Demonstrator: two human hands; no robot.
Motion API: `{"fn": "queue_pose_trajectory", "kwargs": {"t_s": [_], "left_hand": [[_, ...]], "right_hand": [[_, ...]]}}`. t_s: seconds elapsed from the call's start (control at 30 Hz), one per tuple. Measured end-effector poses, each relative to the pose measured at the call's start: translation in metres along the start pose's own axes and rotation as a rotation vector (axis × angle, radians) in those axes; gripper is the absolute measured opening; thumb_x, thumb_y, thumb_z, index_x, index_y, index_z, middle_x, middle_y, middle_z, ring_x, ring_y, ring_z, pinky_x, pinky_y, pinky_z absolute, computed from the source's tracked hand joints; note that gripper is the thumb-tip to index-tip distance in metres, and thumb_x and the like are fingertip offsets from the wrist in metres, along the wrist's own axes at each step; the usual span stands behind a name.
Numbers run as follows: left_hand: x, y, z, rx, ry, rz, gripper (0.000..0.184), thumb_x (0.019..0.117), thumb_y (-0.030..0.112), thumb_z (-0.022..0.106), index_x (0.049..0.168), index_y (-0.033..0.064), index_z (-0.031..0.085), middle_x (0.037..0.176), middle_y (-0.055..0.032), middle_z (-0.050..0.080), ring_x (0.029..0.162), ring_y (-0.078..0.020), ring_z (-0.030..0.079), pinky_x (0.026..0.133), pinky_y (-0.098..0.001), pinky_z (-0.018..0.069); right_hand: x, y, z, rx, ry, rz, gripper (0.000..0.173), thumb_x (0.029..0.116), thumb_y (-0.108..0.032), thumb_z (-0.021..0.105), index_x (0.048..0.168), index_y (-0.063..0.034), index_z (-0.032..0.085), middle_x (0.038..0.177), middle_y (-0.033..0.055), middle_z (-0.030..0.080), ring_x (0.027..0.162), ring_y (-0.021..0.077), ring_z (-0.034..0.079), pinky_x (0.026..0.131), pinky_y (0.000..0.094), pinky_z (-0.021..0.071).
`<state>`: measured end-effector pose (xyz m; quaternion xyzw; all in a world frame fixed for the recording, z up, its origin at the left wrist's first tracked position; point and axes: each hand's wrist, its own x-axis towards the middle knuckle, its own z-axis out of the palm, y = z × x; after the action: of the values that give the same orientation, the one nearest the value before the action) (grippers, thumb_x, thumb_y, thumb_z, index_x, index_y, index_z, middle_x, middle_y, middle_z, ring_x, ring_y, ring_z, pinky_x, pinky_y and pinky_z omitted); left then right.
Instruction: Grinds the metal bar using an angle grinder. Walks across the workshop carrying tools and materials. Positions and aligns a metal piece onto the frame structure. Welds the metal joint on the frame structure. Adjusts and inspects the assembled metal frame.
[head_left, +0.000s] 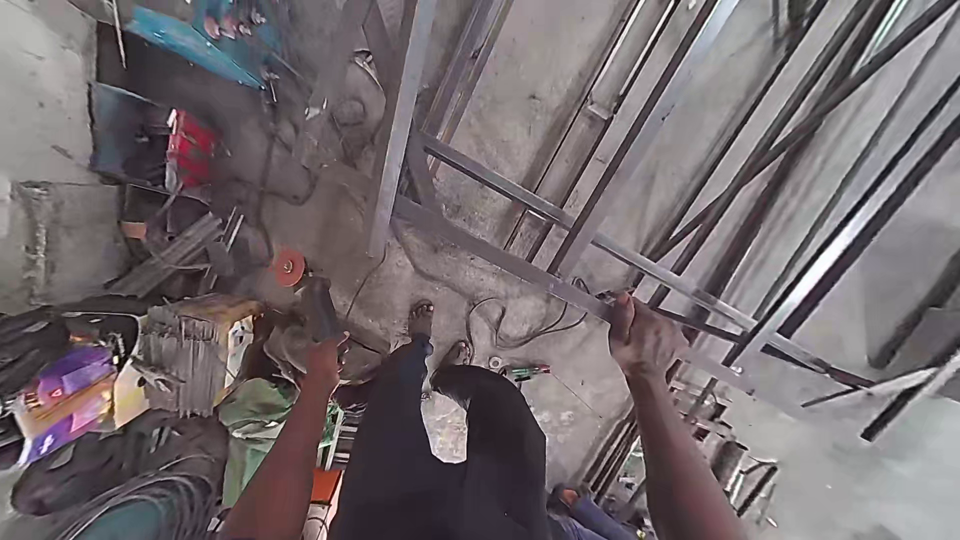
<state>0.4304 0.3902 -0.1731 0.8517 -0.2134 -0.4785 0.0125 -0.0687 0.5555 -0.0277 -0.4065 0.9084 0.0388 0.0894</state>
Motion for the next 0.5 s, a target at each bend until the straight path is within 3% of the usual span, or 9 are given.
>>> {"fn": "queue_pose_trajectory", "kwargs": {"t_s": [0.13, 0.2, 0.33, 0.4, 0.5], "left_hand": [[0.046, 0.006, 0.027, 0.091, -0.007, 0.05, 0.044, 0.0918, 0.038, 0.075, 0.12, 0.0062, 0.064, 0.09, -0.0083, 0.062, 0.064, -0.0152, 0.052, 0.056, -0.0348, 0.0464], [0.074, 0.006, 0.035, 0.08, -0.017, 0.103, 0.044, 0.0929, 0.035, 0.074, 0.123, 0.0049, 0.063, 0.092, -0.0091, 0.063, 0.066, -0.0158, 0.054, 0.059, -0.0354, 0.0484], [0.163, 0.013, 0.069, 0.127, 0.017, 0.176, 0.038, 0.0949, 0.032, 0.07, 0.116, 0.0004, 0.065, 0.089, -0.0117, 0.065, 0.07, -0.0204, 0.06, 0.066, -0.0417, 0.0537], [0.198, 0.012, 0.084, 0.187, 0.025, 0.2, 0.043, 0.0951, 0.032, 0.071, 0.12, -0.0032, 0.064, 0.097, -0.0166, 0.067, 0.079, -0.0253, 0.063, 0.075, -0.0468, 0.0546], [0.265, -0.005, 0.115, 0.254, 0.031, 0.228, 0.048, 0.0929, 0.036, 0.071, 0.123, -0.0013, 0.065, 0.105, -0.0187, 0.068, 0.089, -0.0288, 0.066, 0.081, -0.0503, 0.0559]], "right_hand": [[-0.001, 0.005, 0.007, 0.029, 0.068, 0.024, 0.075, 0.1059, -0.058, 0.017, 0.079, -0.0078, 0.066, 0.063, 0.0152, 0.063, 0.063, 0.0379, 0.067, 0.055, 0.0581, 0.0451], [-0.007, 0.004, 0.01, 0.051, 0.072, 0.055, 0.074, 0.1056, -0.058, 0.02, 0.078, -0.0067, 0.065, 0.063, 0.0158, 0.062, 0.063, 0.0386, 0.066, 0.055, 0.0599, 0.0447], [-0.005, -0.002, 0.013, 0.09, 0.131, 0.091, 0.075, 0.1048, -0.059, 0.024, 0.075, -0.002, 0.061, 0.062, 0.0181, 0.059, 0.061, 0.0389, 0.063, 0.056, 0.0613, 0.0421], [-0.005, -0.002, 0.02, 0.107, 0.171, 0.1, 0.079, 0.1043, -0.062, 0.023, 0.074, -0.0002, 0.061, 0.061, 0.019, 0.059, 0.059, 0.0386, 0.062, 0.055, 0.0617, 0.0416], [-0.006, 0.011, 0.035, 0.15, 0.238, 0.149, 0.082, 0.1016, -0.07, 0.023, 0.073, -0.0028, 0.059, 0.062, 0.0163, 0.057, 0.059, 0.0332, 0.061, 0.055, 0.06, 0.0424]]}}
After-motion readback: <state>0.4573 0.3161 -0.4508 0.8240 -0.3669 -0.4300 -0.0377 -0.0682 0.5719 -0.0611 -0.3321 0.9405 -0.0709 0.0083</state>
